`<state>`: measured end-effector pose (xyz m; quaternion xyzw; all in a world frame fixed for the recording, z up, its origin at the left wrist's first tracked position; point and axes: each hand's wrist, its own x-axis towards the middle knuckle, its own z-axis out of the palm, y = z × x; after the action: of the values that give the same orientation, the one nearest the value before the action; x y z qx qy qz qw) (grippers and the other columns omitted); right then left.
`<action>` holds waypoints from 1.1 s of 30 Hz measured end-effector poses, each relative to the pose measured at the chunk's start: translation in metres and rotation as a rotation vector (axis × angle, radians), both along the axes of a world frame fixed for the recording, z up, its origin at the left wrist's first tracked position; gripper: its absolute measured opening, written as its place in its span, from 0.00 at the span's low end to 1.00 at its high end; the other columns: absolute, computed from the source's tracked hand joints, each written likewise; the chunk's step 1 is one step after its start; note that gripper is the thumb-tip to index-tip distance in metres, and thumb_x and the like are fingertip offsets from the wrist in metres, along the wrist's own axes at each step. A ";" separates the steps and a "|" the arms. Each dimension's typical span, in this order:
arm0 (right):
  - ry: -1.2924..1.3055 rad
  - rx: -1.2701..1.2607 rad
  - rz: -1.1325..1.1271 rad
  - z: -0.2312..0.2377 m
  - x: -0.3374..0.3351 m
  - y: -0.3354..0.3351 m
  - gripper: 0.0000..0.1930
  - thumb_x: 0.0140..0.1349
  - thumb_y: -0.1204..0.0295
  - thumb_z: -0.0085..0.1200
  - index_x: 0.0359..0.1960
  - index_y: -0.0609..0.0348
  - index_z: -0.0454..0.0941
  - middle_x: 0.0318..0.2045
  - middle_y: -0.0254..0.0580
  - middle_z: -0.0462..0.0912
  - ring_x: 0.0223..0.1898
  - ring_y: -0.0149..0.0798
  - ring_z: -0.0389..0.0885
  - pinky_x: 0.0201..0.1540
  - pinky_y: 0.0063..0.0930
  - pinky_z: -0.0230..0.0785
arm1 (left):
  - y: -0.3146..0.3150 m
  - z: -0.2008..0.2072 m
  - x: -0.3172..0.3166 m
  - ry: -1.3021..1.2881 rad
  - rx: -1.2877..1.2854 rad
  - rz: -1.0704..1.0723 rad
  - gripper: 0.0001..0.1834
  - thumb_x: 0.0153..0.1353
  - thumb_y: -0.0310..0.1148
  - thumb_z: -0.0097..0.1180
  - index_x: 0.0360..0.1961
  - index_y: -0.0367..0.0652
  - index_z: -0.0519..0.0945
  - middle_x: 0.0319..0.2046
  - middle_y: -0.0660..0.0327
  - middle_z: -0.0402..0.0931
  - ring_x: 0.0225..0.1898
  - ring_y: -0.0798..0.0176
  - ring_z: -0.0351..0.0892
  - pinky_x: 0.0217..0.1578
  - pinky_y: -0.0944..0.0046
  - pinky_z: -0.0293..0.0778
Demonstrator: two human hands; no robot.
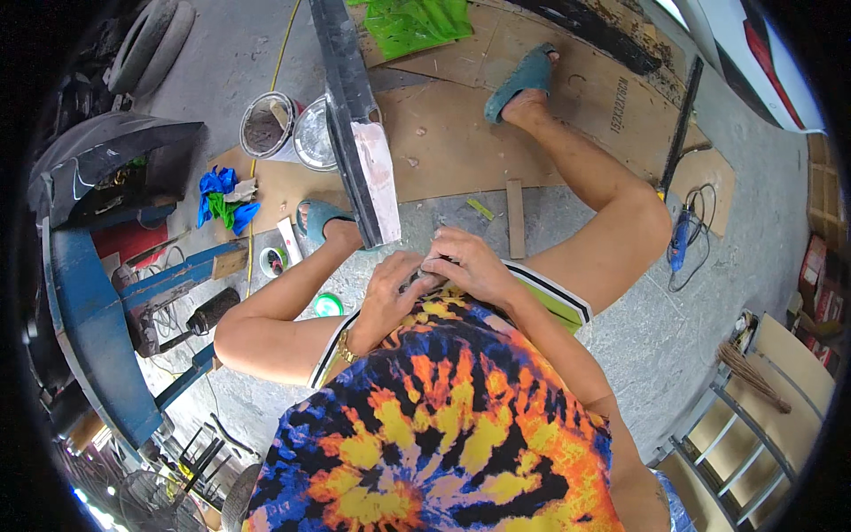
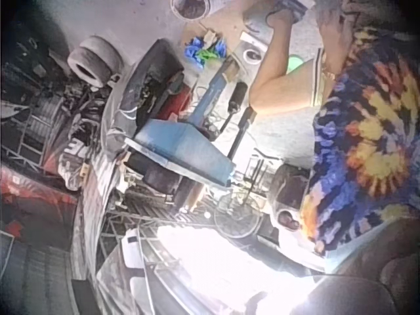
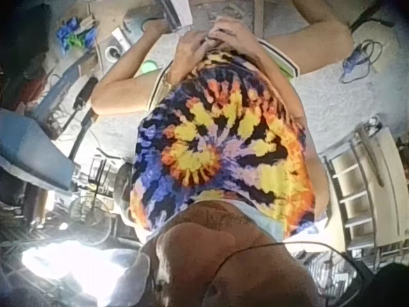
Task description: Repairing a plastic car trim piece by applying filler/putty and sanding it down.
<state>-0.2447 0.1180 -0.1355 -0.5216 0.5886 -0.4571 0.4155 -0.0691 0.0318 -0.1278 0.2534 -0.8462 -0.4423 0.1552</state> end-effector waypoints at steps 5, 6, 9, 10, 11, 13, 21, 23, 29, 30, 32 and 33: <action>-0.062 0.154 -0.072 0.002 0.004 -0.003 0.05 0.57 0.73 0.58 0.33 0.61 0.79 0.28 0.38 0.77 0.35 0.37 0.74 0.41 0.28 0.65 | 0.001 -0.017 -0.002 0.010 -0.027 0.019 0.09 0.55 0.28 0.57 0.24 0.36 0.70 0.23 0.54 0.65 0.28 0.50 0.68 0.30 0.56 0.63; -0.065 0.153 -0.072 0.000 0.008 -0.003 0.05 0.57 0.73 0.58 0.33 0.61 0.79 0.28 0.38 0.77 0.35 0.37 0.74 0.41 0.28 0.65 | 0.002 -0.021 -0.002 0.041 0.003 0.074 0.10 0.56 0.28 0.57 0.23 0.36 0.69 0.22 0.55 0.64 0.26 0.53 0.67 0.28 0.58 0.63; -0.803 0.202 -0.632 0.005 0.017 -0.002 0.14 0.58 0.71 0.60 0.45 0.61 0.78 0.31 0.26 0.77 0.38 0.25 0.74 0.46 0.22 0.67 | 0.006 -0.017 -0.009 0.019 0.469 0.327 0.14 0.60 0.29 0.56 0.22 0.35 0.68 0.19 0.57 0.60 0.22 0.62 0.60 0.25 0.64 0.60; -0.804 0.205 -0.631 0.007 0.021 0.003 0.14 0.58 0.71 0.60 0.45 0.61 0.78 0.31 0.26 0.77 0.38 0.25 0.74 0.46 0.22 0.67 | 0.009 -0.020 -0.010 0.018 0.470 0.329 0.14 0.60 0.29 0.56 0.22 0.35 0.68 0.19 0.57 0.60 0.22 0.62 0.60 0.25 0.64 0.60; -0.832 0.306 -0.538 0.007 0.025 0.009 0.13 0.58 0.71 0.60 0.44 0.61 0.78 0.32 0.27 0.78 0.37 0.25 0.75 0.46 0.22 0.67 | 0.013 -0.024 -0.011 0.038 0.574 0.376 0.15 0.61 0.30 0.55 0.21 0.34 0.68 0.18 0.58 0.60 0.22 0.64 0.58 0.25 0.65 0.59; -0.837 0.373 -0.466 -0.003 0.030 0.010 0.10 0.60 0.69 0.59 0.41 0.60 0.80 0.36 0.31 0.81 0.37 0.24 0.76 0.43 0.21 0.69 | 0.010 -0.012 -0.015 0.000 0.713 0.410 0.15 0.63 0.31 0.53 0.22 0.33 0.69 0.18 0.60 0.62 0.22 0.67 0.58 0.25 0.67 0.59; -0.635 0.390 -0.174 0.002 0.030 -0.010 0.11 0.61 0.68 0.58 0.39 0.63 0.80 0.33 0.30 0.81 0.34 0.23 0.76 0.38 0.20 0.70 | -0.031 -0.008 0.011 0.053 0.311 0.206 0.12 0.61 0.27 0.55 0.23 0.34 0.69 0.18 0.58 0.63 0.22 0.66 0.61 0.25 0.65 0.62; -0.635 0.403 -0.132 0.007 0.035 -0.021 0.12 0.61 0.66 0.57 0.39 0.63 0.79 0.31 0.31 0.81 0.33 0.23 0.77 0.35 0.21 0.72 | -0.039 0.001 0.009 0.051 0.246 0.274 0.13 0.61 0.28 0.55 0.23 0.34 0.68 0.17 0.59 0.62 0.21 0.66 0.60 0.25 0.65 0.62; -0.459 0.367 -0.258 -0.016 0.046 -0.062 0.15 0.63 0.65 0.53 0.43 0.67 0.75 0.25 0.37 0.80 0.26 0.31 0.80 0.29 0.28 0.74 | -0.082 -0.047 0.042 -0.040 0.211 0.441 0.16 0.63 0.40 0.55 0.34 0.34 0.76 0.26 0.54 0.75 0.27 0.64 0.73 0.31 0.65 0.69; -0.219 0.353 -0.299 -0.016 0.046 -0.068 0.16 0.63 0.66 0.52 0.43 0.69 0.74 0.24 0.42 0.80 0.23 0.35 0.81 0.29 0.32 0.74 | -0.087 -0.066 0.051 -0.065 0.236 0.509 0.20 0.63 0.44 0.54 0.42 0.35 0.76 0.32 0.53 0.77 0.32 0.64 0.74 0.35 0.65 0.70; -0.066 0.351 -0.256 -0.023 0.053 -0.077 0.16 0.62 0.67 0.51 0.44 0.70 0.72 0.23 0.48 0.80 0.22 0.42 0.81 0.29 0.37 0.73 | -0.098 -0.094 0.059 -0.083 0.265 0.579 0.26 0.63 0.49 0.53 0.49 0.35 0.75 0.38 0.52 0.78 0.37 0.63 0.76 0.40 0.66 0.72; 0.081 0.350 -0.216 -0.028 0.057 -0.080 0.16 0.62 0.68 0.50 0.45 0.70 0.70 0.22 0.53 0.79 0.21 0.49 0.81 0.30 0.42 0.72 | -0.102 -0.106 0.063 -0.109 0.603 0.551 0.29 0.63 0.51 0.53 0.53 0.35 0.73 0.42 0.53 0.77 0.40 0.62 0.76 0.42 0.65 0.71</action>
<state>-0.1873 0.0382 -0.1635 -0.3932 0.7278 -0.3683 0.4244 -0.0062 -0.0701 -0.2335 0.5277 -0.5862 -0.5983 0.1414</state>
